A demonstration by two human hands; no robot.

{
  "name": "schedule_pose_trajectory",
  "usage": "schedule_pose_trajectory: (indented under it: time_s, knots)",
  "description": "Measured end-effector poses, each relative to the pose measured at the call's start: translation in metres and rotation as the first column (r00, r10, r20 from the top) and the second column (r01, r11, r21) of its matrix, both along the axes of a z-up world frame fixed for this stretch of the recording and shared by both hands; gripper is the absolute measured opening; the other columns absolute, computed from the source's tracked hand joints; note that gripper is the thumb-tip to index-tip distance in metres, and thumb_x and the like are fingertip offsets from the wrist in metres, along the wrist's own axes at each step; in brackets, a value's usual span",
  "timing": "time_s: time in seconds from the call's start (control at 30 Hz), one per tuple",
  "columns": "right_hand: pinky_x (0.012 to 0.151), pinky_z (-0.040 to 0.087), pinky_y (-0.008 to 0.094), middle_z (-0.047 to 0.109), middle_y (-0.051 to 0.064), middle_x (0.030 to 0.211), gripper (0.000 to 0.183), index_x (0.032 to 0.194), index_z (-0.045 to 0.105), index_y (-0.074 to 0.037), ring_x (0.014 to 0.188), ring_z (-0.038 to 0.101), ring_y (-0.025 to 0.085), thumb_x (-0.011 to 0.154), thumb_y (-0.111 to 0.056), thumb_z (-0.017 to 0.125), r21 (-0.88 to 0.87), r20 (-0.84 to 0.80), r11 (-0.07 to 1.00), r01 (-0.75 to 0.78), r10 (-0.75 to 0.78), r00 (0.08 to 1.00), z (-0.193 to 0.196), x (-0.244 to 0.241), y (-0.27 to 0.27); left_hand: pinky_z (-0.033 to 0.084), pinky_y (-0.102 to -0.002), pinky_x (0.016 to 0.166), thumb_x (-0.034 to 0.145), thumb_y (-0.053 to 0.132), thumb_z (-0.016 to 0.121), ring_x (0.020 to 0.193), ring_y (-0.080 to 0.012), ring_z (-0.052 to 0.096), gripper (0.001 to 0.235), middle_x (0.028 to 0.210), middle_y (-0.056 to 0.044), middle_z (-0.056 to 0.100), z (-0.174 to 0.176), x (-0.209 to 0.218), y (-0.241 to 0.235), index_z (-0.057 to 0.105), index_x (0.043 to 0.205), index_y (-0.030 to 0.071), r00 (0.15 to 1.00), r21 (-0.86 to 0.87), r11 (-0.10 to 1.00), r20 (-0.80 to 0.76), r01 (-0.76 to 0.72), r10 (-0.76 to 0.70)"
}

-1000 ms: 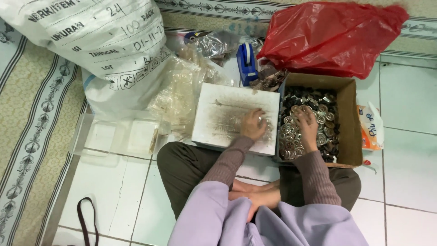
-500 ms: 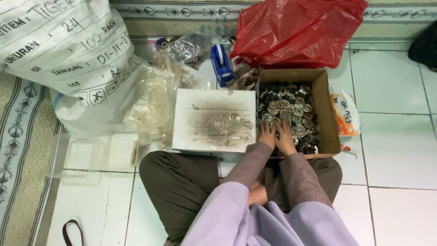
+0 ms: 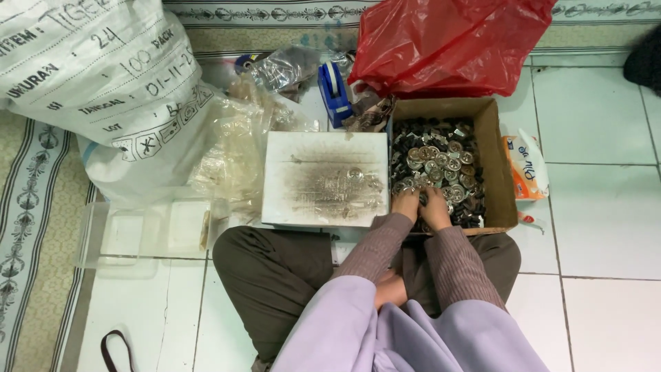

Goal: The person sits on the floor and picks metal parts from a cardboard box, placing them into a small plastic bag. The person then seals the bag and places it into a plastic container.

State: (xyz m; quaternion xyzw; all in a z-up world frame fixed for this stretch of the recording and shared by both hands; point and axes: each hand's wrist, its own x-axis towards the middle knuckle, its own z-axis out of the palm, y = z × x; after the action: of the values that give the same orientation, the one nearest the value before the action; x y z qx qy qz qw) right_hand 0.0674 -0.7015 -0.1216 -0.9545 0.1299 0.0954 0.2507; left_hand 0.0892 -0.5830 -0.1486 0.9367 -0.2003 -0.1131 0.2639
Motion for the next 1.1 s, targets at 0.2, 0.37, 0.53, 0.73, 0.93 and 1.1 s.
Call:
schedule_pose_trajectory:
  time_s: [0.2,0.37,0.53,0.73,0.93,1.1]
  knots:
    - [0.098,0.056,0.05,0.053,0.026,0.123,0.038,0.125,0.068,0.0,0.117,0.061,0.049,0.088,-0.006,0.072,0.175,0.117,0.982,0.068,-0.089,0.989,0.049,-0.005,0.018,0.044,-0.053,0.111,0.089,-0.004,0.063,0.141,-0.0413,0.043,0.064,0.15,-0.027,0.045,0.05,-0.004,0.015,0.04,0.149,0.0,0.996,0.073,0.997,-0.084,0.025,-0.019]
    - [0.084,0.058,0.044,0.059,0.021,0.111,0.023,0.116,0.065,-0.002,0.102,0.066,0.037,0.098,-0.015,0.073,0.377,0.237,0.91,0.174,-0.276,0.931,0.089,-0.009,0.026,0.048,-0.053,0.106,0.093,0.005,0.059,0.133,-0.0404,0.053,0.045,0.144,-0.023,0.053,0.045,-0.002,0.009,0.054,0.137,0.0,0.996,0.052,0.998,-0.087,0.018,-0.014]
    - [0.084,0.06,0.044,0.065,0.024,0.108,0.043,0.126,0.061,0.005,0.098,0.069,0.032,0.099,-0.023,0.079,0.797,0.027,0.529,0.292,-0.515,0.857,0.087,-0.005,0.015,0.057,-0.051,0.095,0.102,0.019,0.048,0.116,-0.0426,0.065,0.046,0.129,-0.029,0.061,0.094,0.002,0.023,0.044,0.143,0.0,0.949,-0.304,0.919,-0.262,-0.252,0.173]
    - [0.08,0.06,0.035,0.065,0.01,0.101,0.042,0.125,0.06,0.005,0.09,0.072,0.021,0.098,-0.023,0.077,0.898,-0.099,0.306,0.315,-0.558,0.824,0.116,-0.008,0.027,0.058,-0.045,0.092,0.093,0.03,0.061,0.109,-0.0376,0.069,0.039,0.112,-0.021,0.073,0.067,0.009,0.017,0.07,0.124,0.008,0.901,-0.561,0.731,-0.398,-0.388,0.173]
    - [0.076,0.058,0.033,0.063,0.006,0.095,0.035,0.119,0.067,-0.001,0.087,0.067,0.016,0.098,-0.026,0.079,0.865,-0.036,0.396,0.307,-0.562,0.826,0.102,-0.006,0.023,0.059,-0.041,0.092,0.102,0.035,0.06,0.11,-0.0351,0.069,0.039,0.115,-0.02,0.073,0.108,0.008,0.029,0.071,0.126,0.006,0.882,-0.62,0.661,-0.45,-0.423,0.143]
    - [0.077,0.058,0.032,0.064,0.006,0.096,0.03,0.115,0.071,-0.004,0.09,0.064,0.016,0.097,-0.025,0.081,0.86,0.028,0.421,0.29,-0.605,0.796,0.094,-0.004,0.022,0.059,-0.044,0.09,0.103,0.031,0.061,0.11,-0.0352,0.069,0.036,0.112,-0.021,0.073,0.122,0.007,0.033,0.071,0.125,0.004,0.895,-0.623,0.662,-0.408,-0.417,0.179]
